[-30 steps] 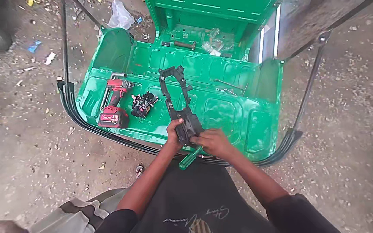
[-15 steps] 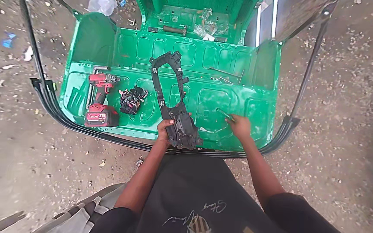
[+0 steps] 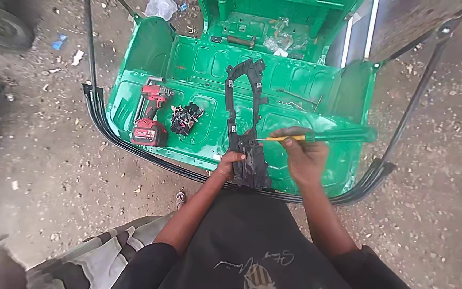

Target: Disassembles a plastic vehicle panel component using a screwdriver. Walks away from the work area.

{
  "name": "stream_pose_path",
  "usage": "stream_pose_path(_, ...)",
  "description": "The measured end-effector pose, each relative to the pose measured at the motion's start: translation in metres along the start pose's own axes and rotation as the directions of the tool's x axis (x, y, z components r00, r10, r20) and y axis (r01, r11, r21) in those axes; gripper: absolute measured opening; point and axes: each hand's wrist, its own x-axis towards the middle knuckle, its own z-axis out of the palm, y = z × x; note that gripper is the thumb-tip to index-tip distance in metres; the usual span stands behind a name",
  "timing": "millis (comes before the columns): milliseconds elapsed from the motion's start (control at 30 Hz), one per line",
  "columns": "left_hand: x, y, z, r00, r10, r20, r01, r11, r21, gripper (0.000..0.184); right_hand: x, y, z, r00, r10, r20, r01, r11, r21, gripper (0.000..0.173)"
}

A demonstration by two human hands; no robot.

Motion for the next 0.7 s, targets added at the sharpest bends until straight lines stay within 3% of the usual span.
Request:
stream_pose_path(233, -0.010, 0.006, -0.001, 0.998, 0.062, 0.017, -0.062, 0.998, -0.008, 0.027, -0.011, 0.029, 0.023, 1.000, 0.008, -0.008, -0.008, 0.999, 0.034, 0.011)
stream_pose_path(700, -0.011, 0.004, 0.003, 0.998, 0.068, 0.000, -0.068, 0.998, 0.006, 0.029, -0.015, 0.039, 0.026, 1.000, 0.011, -0.027, -0.009, 0.998, 0.060, 0.012)
